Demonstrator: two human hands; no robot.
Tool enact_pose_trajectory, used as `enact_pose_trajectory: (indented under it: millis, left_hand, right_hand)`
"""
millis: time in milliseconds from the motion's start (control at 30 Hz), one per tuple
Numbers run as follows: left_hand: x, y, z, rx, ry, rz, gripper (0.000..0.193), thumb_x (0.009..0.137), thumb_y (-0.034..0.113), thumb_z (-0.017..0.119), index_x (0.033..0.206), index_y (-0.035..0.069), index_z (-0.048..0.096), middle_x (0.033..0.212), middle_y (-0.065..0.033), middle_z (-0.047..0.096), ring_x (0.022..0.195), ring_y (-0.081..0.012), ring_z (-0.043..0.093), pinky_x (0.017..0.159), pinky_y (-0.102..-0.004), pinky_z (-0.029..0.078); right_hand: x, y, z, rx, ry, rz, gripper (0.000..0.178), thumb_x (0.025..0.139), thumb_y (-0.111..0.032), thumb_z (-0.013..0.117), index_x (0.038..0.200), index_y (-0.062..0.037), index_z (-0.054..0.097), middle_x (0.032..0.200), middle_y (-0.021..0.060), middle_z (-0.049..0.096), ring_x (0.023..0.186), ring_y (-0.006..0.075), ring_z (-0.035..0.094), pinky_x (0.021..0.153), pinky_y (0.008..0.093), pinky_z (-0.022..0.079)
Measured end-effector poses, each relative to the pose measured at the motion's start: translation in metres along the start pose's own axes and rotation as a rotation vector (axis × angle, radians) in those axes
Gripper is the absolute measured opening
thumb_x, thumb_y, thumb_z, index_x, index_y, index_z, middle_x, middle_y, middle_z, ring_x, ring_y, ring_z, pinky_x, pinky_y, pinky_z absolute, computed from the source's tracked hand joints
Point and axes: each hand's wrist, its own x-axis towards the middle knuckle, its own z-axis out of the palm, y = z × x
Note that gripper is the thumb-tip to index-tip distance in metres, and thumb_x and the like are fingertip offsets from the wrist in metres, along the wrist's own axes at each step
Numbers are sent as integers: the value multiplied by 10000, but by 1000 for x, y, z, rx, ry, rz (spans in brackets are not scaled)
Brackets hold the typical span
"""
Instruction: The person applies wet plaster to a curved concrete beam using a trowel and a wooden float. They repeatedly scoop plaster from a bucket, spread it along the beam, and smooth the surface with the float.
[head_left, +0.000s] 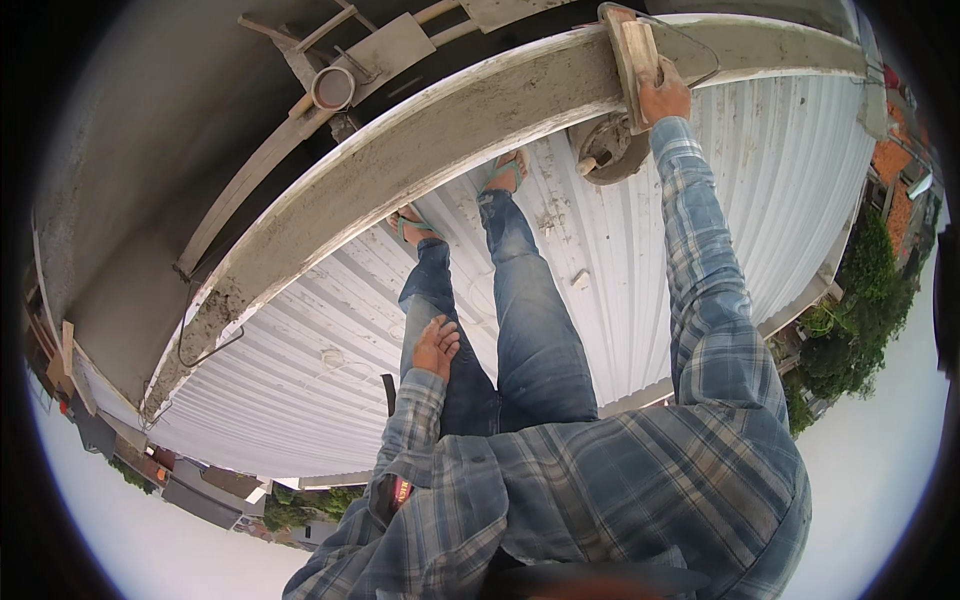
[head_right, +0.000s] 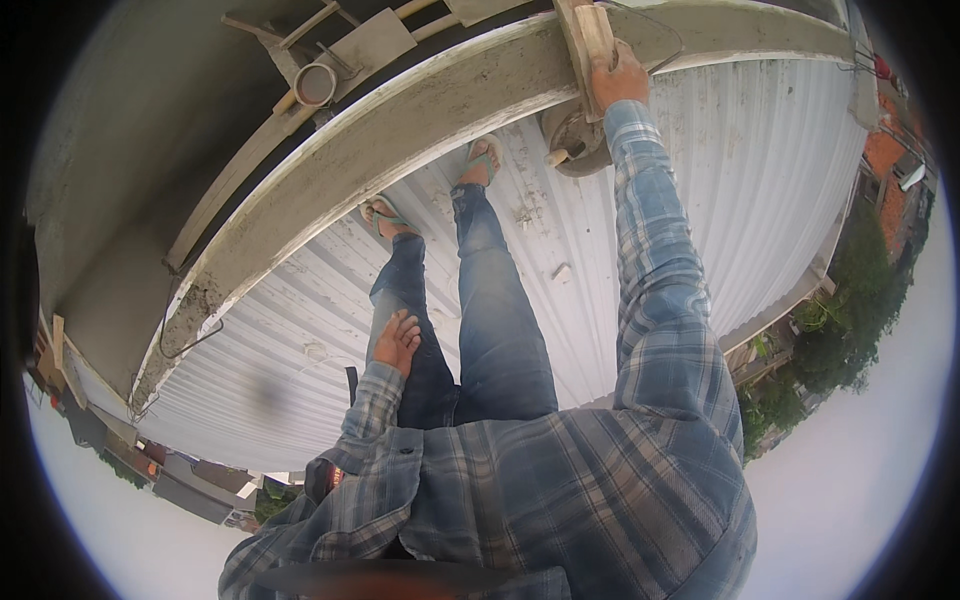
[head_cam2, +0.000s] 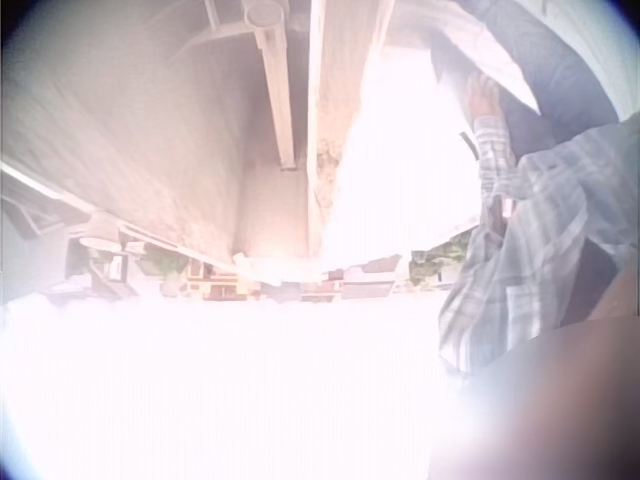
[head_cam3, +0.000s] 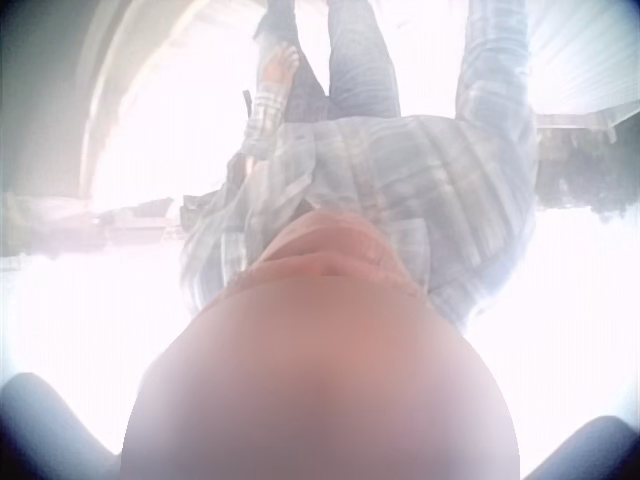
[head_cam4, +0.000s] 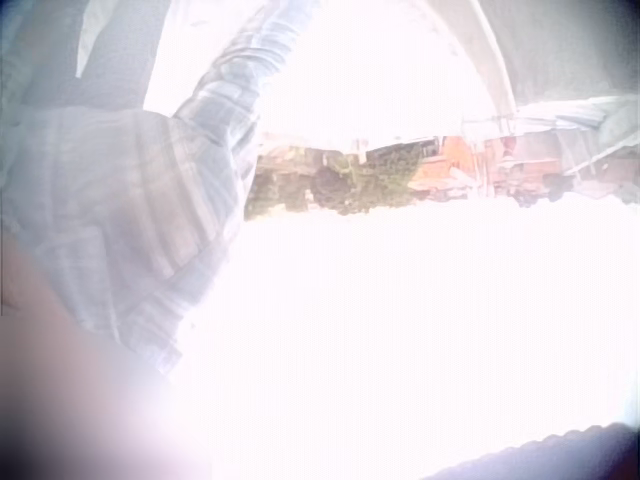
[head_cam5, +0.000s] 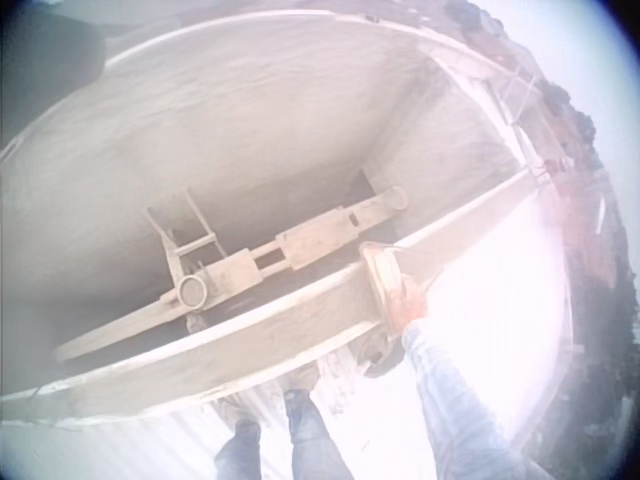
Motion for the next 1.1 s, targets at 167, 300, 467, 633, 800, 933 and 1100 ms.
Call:
enact_pose_trajectory:
  millis: [167,300,467,633,800,933,1100]
  left_hand:
    - [-4,-4,-5,-11,-18,4,480,990,366,552,1321,21,507,1084,-91,640,866,-132,611,759,-272,523]
    - [-4,1,-15,-50,-24,13,485,993,362,549,1320,8,503,1082,-94,642,858,-132,614,760,-269,523]
    - [-8,7,-37,-81,-56,27,535,987,378,558,1368,15,465,1105,-97,627,888,-145,598,790,-278,509]
    - [-1,-2,-69,-141,-107,14,518,989,366,558,1361,16,474,1104,-100,627,885,-149,600,795,-280,509]
    - [-4,9,-74,-141,-105,28,484,991,359,558,1316,5,510,1047,-94,653,853,-144,624,777,-284,529]
    - [-3,11,-73,-96,-104,21,547,993,385,554,1388,22,450,1175,-111,596,914,-150,569,821,-275,493]
    - [-1,8,-63,-75,-63,4,573,993,388,556,1414,24,421,1185,-110,582,918,-150,560,814,-279,489]
  right_hand:
    - [-93,-83,56,60,-143,-80,510,902,-374,607,1275,-28,572,1239,196,618,1168,369,563,1012,438,435]
    - [-193,-181,107,232,-331,-112,512,896,-365,630,1263,-13,579,1225,216,615,1186,367,554,1030,436,424]
    - [-194,-187,107,241,-179,-323,475,866,-303,673,1232,-14,585,1188,214,623,1136,388,566,997,446,440]
    - [-126,-126,86,-100,66,-195,457,853,-292,683,1221,-40,584,1174,181,628,1121,369,570,977,445,455]
    - [-233,-215,134,127,-279,-300,439,858,-304,650,1230,-82,574,1175,148,623,1123,339,559,996,429,447]
    - [-267,-241,170,-38,-294,-460,495,872,-319,610,1302,-93,516,1270,115,530,1227,276,479,993,426,446]
    - [-166,-168,132,-264,-119,-309,521,832,-323,644,1276,-80,520,1262,104,513,1202,274,488,983,421,454]
